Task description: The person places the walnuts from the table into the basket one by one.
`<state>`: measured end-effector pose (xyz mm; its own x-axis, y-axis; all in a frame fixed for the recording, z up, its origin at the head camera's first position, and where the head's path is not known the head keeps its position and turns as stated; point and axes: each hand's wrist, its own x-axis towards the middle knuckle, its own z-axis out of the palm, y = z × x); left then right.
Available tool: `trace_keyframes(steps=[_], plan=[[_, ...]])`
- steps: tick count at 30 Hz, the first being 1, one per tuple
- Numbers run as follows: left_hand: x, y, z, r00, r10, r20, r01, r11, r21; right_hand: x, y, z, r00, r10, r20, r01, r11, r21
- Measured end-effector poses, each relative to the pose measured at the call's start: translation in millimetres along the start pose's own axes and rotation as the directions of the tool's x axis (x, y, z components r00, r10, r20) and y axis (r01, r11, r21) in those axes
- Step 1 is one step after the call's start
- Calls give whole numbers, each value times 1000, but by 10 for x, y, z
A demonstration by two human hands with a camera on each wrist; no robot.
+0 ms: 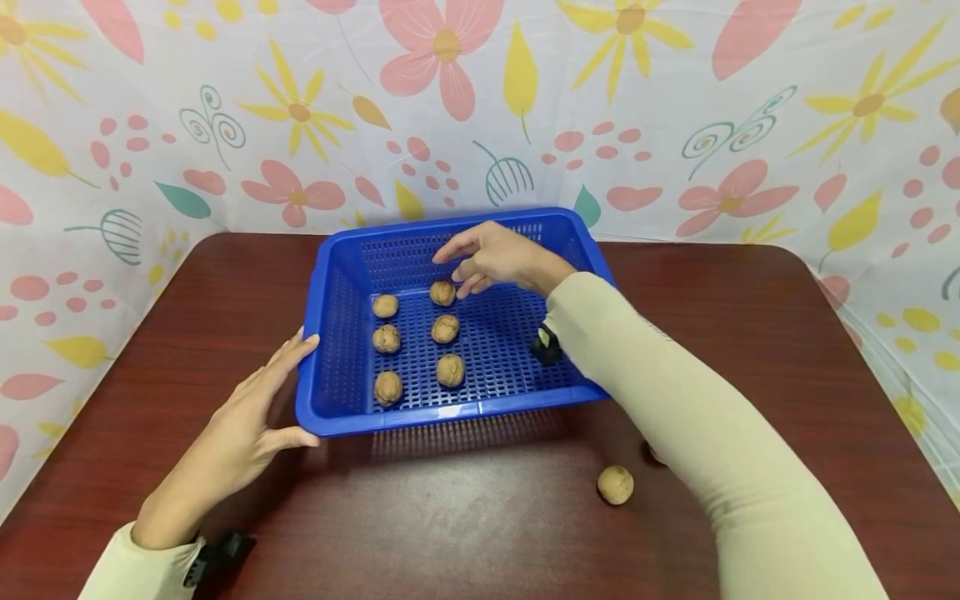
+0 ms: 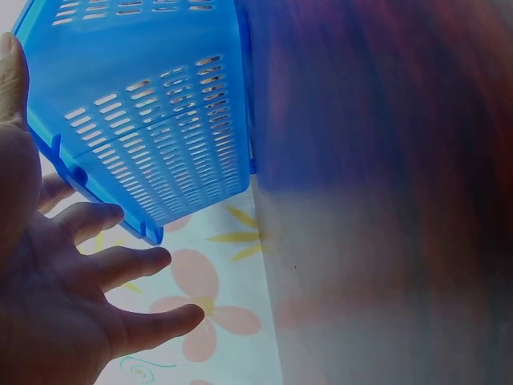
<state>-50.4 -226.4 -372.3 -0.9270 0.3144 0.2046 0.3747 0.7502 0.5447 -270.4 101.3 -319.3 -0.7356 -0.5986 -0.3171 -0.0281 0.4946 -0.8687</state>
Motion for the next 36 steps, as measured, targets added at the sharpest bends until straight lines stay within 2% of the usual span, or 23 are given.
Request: trace_keyframes(steps=[4, 8, 13, 19, 23, 25, 28, 30, 32, 34, 36], plan=[[5, 13, -1, 1000, -1, 6, 1, 1000, -4, -303, -125, -155, 998, -41, -47, 40, 999, -21], [10, 25, -5, 1000, -6, 11, 6, 1000, -7, -735, -200, -286, 990, -87, -113, 83, 996, -39], [6, 19, -9, 1000, -15, 11, 15, 1000, -7, -1265, -104, -360, 973, -97, -212, 83, 994, -74], [2, 15, -1, 1000, -22, 17, 22, 1000, -11, -1830, 202, -383, 941, -124, -314, 99, 990, -96], [-5, 17, 5, 1000, -23, 15, 23, 1000, -13, -2153, 455, -382, 913, -197, -358, 210, 978, -3], [-10, 17, 8, 1000, -21, 12, 21, 1000, -14, -2295, 615, -382, 898, -251, -361, 294, 954, 68], [-12, 19, 12, 1000, -20, 12, 20, 1000, -14, -2497, 885, -377, 870, -333, -365, 411, 897, 162], [-9, 19, 14, 1000, -21, 13, 21, 1000, -13, -2619, 1058, -368, 858, -364, -364, 449, 874, 185], [-5, 23, 9, 1000, -25, 16, 25, 1000, -13, -2719, 1217, -357, 857, -373, -356, 461, 864, 203], [-2, 25, 6, 999, -28, 20, 28, 1000, -12, -2780, 1365, -345, 866, -375, -330, 456, 863, 218], [0, 28, 3, 999, -32, 24, 32, 999, -13, -2819, 1491, -329, 886, -347, -307, 417, 886, 202]])
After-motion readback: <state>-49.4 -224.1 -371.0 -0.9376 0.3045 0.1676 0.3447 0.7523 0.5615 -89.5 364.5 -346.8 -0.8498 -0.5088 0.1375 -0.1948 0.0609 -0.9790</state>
